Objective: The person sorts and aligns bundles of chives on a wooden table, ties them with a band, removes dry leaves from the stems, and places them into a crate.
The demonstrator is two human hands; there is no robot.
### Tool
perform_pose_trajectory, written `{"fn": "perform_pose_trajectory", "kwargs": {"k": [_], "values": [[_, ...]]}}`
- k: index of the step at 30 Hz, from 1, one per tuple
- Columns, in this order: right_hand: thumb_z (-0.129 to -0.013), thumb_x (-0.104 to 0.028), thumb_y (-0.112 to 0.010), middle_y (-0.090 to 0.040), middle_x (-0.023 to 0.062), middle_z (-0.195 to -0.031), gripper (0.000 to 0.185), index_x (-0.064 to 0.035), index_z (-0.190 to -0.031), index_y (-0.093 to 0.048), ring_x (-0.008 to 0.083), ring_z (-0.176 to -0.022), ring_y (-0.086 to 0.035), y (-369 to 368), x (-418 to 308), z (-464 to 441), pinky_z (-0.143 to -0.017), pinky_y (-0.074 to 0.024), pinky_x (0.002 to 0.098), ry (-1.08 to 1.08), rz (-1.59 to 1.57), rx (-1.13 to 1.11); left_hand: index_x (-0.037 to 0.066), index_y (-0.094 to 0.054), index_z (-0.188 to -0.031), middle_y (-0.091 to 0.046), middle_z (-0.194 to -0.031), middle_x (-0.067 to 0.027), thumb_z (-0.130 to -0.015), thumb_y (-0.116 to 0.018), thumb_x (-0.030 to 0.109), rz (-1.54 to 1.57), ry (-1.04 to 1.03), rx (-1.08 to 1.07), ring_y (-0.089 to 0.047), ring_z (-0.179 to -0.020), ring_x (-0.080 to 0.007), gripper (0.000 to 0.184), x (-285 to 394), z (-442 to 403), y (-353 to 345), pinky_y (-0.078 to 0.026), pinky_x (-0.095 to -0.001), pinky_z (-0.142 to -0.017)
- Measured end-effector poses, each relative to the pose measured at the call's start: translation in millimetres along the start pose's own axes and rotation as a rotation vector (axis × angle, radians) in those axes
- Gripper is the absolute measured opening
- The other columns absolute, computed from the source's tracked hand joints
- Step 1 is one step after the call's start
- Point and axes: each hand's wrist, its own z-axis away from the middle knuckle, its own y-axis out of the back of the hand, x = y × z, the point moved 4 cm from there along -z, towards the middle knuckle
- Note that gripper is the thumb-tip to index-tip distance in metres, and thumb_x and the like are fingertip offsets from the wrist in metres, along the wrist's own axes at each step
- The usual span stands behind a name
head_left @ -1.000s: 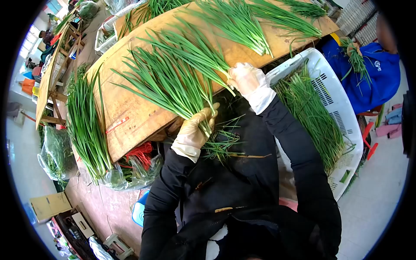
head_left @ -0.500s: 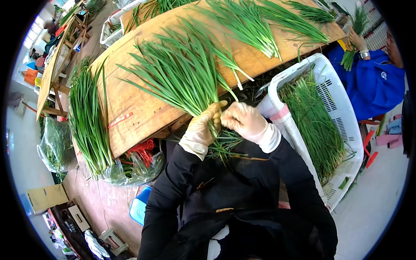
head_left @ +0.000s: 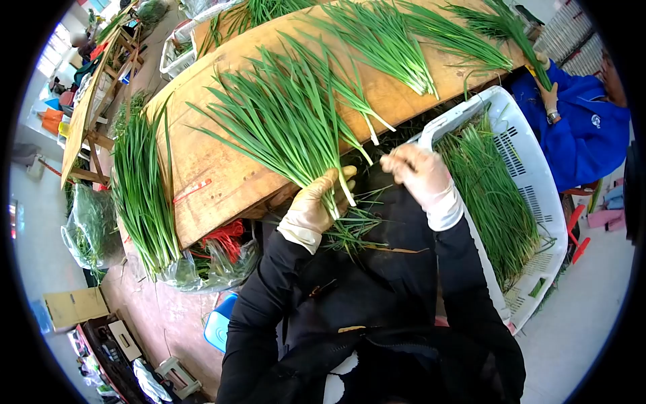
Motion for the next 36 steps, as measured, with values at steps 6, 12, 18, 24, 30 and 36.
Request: {"fn": "perform_pose_trajectory", "kwargs": {"k": [6,12,18,24,30,36], "values": [[-0.078,-0.036,-0.057,-0.060,0.0083,-0.081,0.028,-0.0085,-0.084,-0.057,0.0243,-0.081,-0.057,11.6,-1.8,-47.2,-0.066,-0.0455,0.0367,0.083,0.552,0.343,0.006,-0.048,-0.115,-0.050,-0.119,-0.0092,-0.079,-0.061,0.024,0.018,-0.006,0.075,-0.050,-0.105,-0.0222,0.043,-1.4,-3.8,-6.3,-0.042,-0.0389,-0.089],[-0.085,-0.016,-0.053,-0.056,0.0021,-0.062,0.016,-0.0025,-0.092,-0.059,0.0081,-0.050,-0.048,-28.0,12.0,-39.8,-0.049,-0.0413,0.0207,-0.275,-0.419,-0.263,0.003,-0.041,-0.122,-0.046,-0.120,-0.0178,-0.077,-0.063,0.017,-0.121,-0.044,-0.007,-0.051,-0.101,-0.0224,0.052,0.8,-11.1,2.9,-0.043,-0.0394,-0.085],[-0.084,-0.057,-0.034,-0.061,0.0180,-0.080,0.059,-0.0028,-0.087,-0.057,0.0369,-0.080,-0.057,-8.4,22.8,-32.3,-0.072,-0.0424,0.0426,-0.226,0.094,-0.093,0.005,-0.046,-0.116,-0.051,-0.114,-0.0093,-0.079,-0.062,0.026,-0.140,-0.100,0.115,-0.049,-0.103,-0.0244,0.045,3.3,11.6,-8.7,-0.040,-0.0389,-0.088],[-0.084,-0.039,-0.049,-0.061,0.0144,-0.088,0.041,-0.0023,-0.103,-0.049,0.0254,-0.075,-0.061,-44.5,12.8,-26.1,-0.066,-0.0467,0.0335,-0.092,0.031,-0.176,-0.001,-0.050,-0.108,-0.059,-0.098,-0.0136,-0.084,-0.049,0.045,-1.050,-0.037,0.247,-0.058,-0.080,-0.0187,0.052,53.2,82.0,-11.0,-0.046,-0.0302,-0.072],[-0.081,-0.016,-0.044,-0.052,0.0028,-0.070,0.027,-0.0032,-0.104,-0.049,0.0161,-0.064,-0.053,-72.8,-41.3,-6.3,-0.049,-0.0439,0.0284,0.270,0.610,0.127,0.009,-0.026,-0.129,-0.050,-0.091,-0.0067,-0.079,-0.060,0.015,-1.190,-0.724,0.387,-0.052,-0.065,-0.0126,0.061,94.6,70.6,-29.8,-0.050,-0.0245,-0.062],[-0.085,-0.054,-0.034,-0.058,0.0125,-0.075,0.052,-0.0086,-0.089,-0.060,0.0287,-0.074,-0.058,-45.8,-23.1,-39.2,-0.062,-0.0447,0.0387,0.277,-0.177,-0.467,0.009,-0.032,-0.131,-0.039,-0.125,-0.0192,-0.069,-0.065,0.038,-2.165,-0.869,0.557,-0.031,-0.120,-0.0330,0.076,83.2,27.5,-42.7,-0.022,-0.0412,-0.098]]}}
